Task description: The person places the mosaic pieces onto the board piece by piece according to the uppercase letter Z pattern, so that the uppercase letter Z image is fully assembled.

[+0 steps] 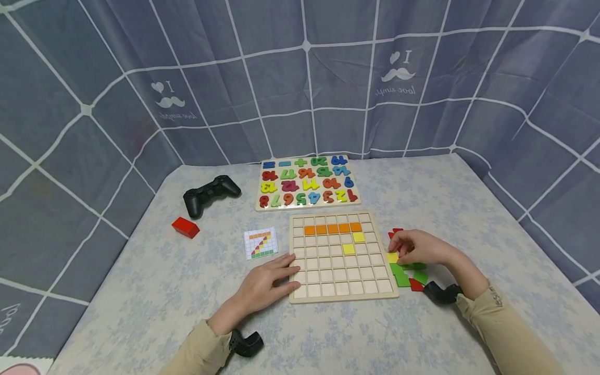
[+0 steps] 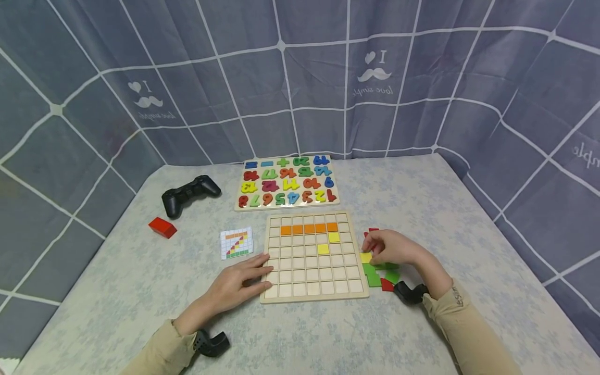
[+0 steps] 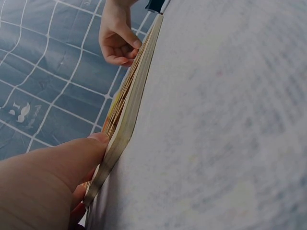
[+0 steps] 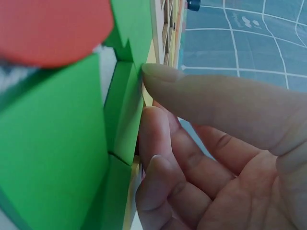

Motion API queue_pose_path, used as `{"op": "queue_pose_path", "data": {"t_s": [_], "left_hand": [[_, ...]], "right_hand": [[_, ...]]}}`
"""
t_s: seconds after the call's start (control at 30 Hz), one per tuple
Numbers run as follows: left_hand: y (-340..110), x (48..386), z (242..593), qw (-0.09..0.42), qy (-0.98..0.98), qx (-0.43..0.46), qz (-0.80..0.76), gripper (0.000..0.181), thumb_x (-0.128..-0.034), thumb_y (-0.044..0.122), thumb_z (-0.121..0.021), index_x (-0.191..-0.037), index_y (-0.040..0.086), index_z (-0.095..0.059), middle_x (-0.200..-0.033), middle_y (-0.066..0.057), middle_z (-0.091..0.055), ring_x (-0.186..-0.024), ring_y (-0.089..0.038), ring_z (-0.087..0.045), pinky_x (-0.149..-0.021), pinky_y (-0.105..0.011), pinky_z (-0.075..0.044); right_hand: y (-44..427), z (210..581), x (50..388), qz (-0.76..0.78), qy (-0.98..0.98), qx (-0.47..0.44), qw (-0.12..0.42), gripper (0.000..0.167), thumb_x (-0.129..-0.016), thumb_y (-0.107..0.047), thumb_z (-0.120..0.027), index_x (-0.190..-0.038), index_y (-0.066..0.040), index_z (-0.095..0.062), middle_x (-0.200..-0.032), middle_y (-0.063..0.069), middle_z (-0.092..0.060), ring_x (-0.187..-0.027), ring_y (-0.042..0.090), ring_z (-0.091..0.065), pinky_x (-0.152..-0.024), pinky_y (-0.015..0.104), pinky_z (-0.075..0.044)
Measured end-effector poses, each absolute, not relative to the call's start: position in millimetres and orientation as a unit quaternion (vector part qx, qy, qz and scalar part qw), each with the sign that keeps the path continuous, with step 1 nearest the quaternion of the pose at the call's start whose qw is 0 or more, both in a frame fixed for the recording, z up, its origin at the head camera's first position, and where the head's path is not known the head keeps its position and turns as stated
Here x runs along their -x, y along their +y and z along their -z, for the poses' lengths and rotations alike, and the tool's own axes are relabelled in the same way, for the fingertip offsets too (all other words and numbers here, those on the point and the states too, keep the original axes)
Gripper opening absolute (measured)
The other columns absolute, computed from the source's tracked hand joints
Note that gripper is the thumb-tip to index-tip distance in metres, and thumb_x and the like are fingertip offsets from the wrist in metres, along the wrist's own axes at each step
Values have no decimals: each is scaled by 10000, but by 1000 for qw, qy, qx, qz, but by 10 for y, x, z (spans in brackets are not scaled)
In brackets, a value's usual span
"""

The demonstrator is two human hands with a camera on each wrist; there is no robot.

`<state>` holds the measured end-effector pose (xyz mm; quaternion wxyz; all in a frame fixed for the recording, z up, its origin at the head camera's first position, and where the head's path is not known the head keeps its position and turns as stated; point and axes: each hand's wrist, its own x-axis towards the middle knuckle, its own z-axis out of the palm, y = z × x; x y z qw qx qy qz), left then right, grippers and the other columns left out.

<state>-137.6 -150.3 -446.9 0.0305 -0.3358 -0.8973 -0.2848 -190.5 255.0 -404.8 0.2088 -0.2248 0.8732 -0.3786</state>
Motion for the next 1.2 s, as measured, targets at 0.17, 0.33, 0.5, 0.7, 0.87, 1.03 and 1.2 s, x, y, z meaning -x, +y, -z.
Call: {"op": "queue_pose_path", "data": {"t_s": [0.17,0.33,0.5,0.7,0.87,1.03,1.2], "left_hand": [[-1502,1379,4471,33,-896,338,285,429,-902,379,-622,-1237,113,-640,-1389,-72,-483,-1303,-182,-414,-1018,-378,-411],[-1501,1381,4473,34,-897,336,284,427,-898,380,-627,-1233,116,-643,-1389,-65,-483,-1303,-178,-414,-1018,-377,-412],[-1503,1380,4474,33,-896,338,286,426,-902,382,-622,-1234,116,-642,-1389,-70,-483,-1303,-184,-414,-1024,-373,-406],[-1503,1380,4475,35,-896,338,285,433,-904,395,-614,-1234,117,-643,-1388,-68,-484,-1303,-185,-415,-1032,-365,-398],[-1504,1376,4475,31,-897,336,286,434,-904,397,-614,-1234,117,-642,-1390,-68,-482,-1303,-184,-414,-1027,-374,-402],[-1502,1380,4474,31,-898,335,284,435,-904,397,-613,-1238,119,-640,-1393,-67,-479,-1305,-181,-411,-1027,-375,-403],[-1503,1379,4468,28,-898,335,285,429,-900,381,-623,-1238,117,-639,-1394,-65,-478,-1306,-180,-410,-1031,-367,-398]], "right_hand": [[2521,4047,1890,368,883,212,201,214,-781,-22,-730,-960,-21,-615,-773,21,-546,-705,172,-497,-595,261,-466],[2509,4044,1889,357,889,213,194,210,-773,-16,-734,-946,-39,-617,-746,20,-522,-690,180,-481,-575,262,-444],[2511,4049,1903,358,884,223,202,182,-790,-7,-712,-942,-40,-620,-754,30,-516,-659,182,-470,-561,239,-424],[2517,4035,1898,351,886,228,201,153,-794,-31,-712,-913,-53,-618,-753,14,-535,-656,170,-481,-565,238,-433],[2514,3964,1862,321,899,240,174,102,-809,-86,-722,-853,-106,-632,-706,-26,-547,-626,133,-490,-547,247,-438],[2378,3857,1848,327,891,263,171,64,-850,-157,-705,-886,-116,-671,-771,-43,-613,-678,106,-549,-600,255,-487],[2067,3832,1860,341,870,303,187,77,-886,-108,-653,-949,-82,-690,-833,-26,-661,-748,113,-613,-671,255,-527]]}}
